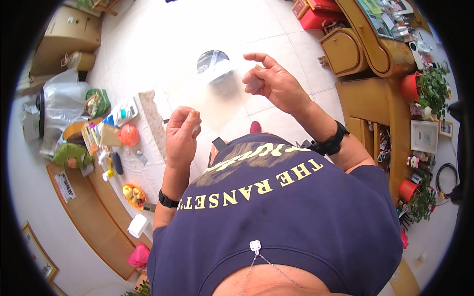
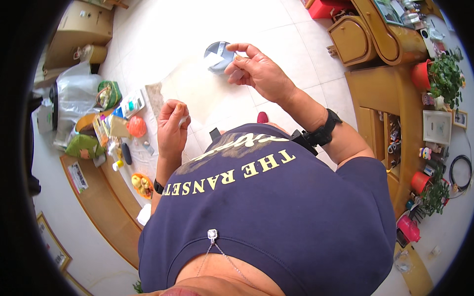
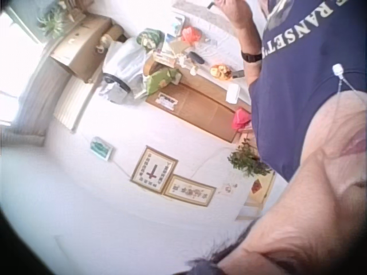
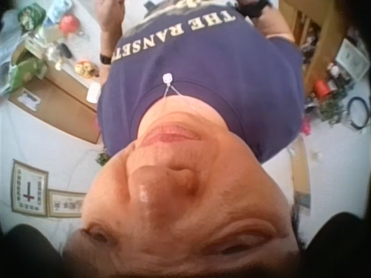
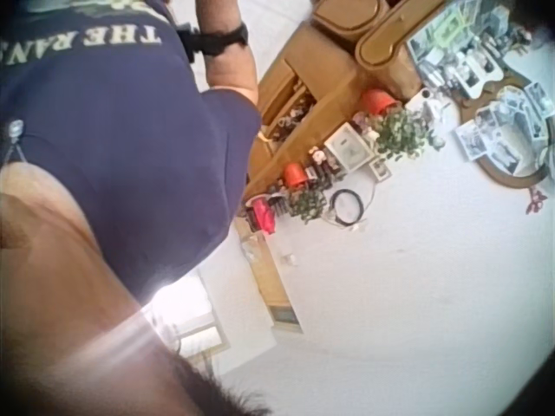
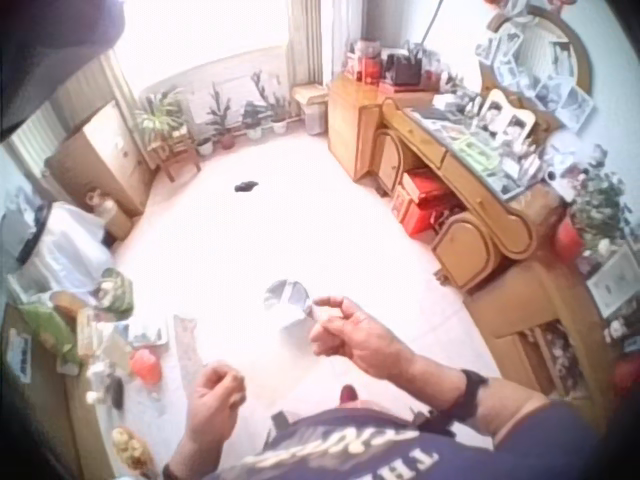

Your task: The person assembles a pink photo frame by inserting a photograph and backing board, then places it on a table. They later handle a green frame and a small white object, moving between tables.

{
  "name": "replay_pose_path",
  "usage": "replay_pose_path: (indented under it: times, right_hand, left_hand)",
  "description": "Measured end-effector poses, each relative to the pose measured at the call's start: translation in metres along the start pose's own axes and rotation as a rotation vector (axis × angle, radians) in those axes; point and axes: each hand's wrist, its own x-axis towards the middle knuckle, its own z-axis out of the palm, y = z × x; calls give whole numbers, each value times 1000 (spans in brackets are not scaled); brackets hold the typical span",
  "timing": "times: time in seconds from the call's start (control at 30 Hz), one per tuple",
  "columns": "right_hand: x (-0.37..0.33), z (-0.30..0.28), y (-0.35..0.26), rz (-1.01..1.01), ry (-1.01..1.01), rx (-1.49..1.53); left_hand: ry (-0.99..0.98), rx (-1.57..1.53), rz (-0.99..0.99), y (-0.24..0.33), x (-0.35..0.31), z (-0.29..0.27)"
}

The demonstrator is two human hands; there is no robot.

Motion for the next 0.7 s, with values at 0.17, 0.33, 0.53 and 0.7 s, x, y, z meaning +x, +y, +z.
replay_pose_path:
  times: [0.17, 0.33, 0.53, 0.7]
  right_hand:
    - [23, -61, -31, -92, 111, -235]
    - [72, -101, -56, -701, 316, -1182]
    - [128, -132, -111, -657, 337, -1014]
    - [146, -166, -151, -387, 603, -450]
  left_hand:
    - [-64, -123, -191, 0, 72, 38]
    - [-224, -247, -434, 4, 169, 57]
    - [-331, -178, -576, 18, 289, 109]
    - [-214, 311, -171, 36, 356, 153]
